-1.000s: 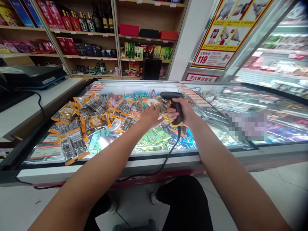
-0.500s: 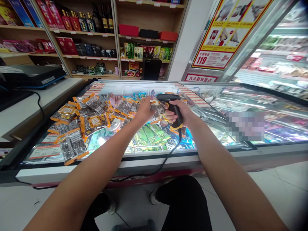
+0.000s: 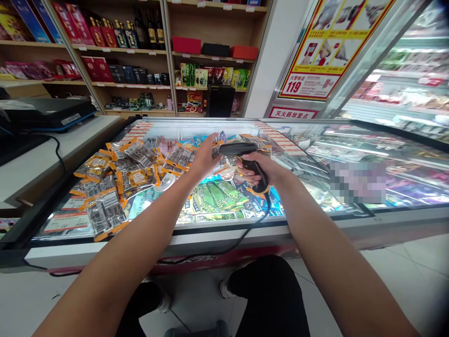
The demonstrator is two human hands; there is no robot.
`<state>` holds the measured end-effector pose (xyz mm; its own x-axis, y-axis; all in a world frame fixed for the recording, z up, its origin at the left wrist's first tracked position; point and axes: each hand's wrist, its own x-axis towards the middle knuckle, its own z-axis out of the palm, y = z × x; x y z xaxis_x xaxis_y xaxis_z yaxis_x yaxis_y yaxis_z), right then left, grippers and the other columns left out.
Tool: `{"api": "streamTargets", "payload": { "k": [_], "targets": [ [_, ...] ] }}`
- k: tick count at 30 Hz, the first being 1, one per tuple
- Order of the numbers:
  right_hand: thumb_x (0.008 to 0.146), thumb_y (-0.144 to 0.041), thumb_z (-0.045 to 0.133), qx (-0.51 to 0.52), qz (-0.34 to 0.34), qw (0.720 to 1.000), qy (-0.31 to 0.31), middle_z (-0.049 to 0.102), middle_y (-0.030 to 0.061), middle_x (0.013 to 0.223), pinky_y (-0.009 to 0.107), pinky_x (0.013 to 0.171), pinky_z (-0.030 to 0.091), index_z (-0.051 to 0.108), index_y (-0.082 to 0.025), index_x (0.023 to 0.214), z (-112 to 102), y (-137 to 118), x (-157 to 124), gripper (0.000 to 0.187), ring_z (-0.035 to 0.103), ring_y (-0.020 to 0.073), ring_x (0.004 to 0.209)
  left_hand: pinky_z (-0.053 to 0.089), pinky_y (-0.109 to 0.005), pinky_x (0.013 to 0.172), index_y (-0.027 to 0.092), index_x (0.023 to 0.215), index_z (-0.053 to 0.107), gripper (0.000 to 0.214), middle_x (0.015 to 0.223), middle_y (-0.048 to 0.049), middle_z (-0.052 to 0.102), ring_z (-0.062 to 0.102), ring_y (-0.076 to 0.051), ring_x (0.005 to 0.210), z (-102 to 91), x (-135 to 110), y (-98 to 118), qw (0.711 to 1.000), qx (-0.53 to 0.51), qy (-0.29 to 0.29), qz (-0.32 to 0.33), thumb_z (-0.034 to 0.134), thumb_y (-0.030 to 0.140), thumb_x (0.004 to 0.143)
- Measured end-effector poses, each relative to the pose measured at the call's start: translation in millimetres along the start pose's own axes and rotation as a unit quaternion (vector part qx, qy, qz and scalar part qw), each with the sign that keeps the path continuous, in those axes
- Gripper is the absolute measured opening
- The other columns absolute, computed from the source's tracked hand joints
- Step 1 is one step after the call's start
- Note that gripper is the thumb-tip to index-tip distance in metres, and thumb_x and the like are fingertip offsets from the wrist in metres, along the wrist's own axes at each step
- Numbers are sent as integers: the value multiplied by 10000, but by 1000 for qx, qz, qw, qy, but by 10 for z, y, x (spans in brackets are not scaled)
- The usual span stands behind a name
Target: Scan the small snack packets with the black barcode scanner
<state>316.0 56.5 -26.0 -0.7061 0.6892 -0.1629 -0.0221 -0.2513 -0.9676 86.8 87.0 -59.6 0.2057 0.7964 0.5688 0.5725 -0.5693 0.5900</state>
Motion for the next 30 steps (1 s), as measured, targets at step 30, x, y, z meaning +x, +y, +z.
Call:
{"api": "streamTargets", "payload": {
  "k": [30],
  "targets": [
    [730,-278,798,316,-254,906,122,453,-121,558,211,407,357,531,-251,913,-243,-116,-73,325,389,53,396,378,-616,1176,198,1496,497,510,1603,-183,496,452,-397,1474,227,-237,615,934,226,-275,-36,460,411,1035]
  ]
}}
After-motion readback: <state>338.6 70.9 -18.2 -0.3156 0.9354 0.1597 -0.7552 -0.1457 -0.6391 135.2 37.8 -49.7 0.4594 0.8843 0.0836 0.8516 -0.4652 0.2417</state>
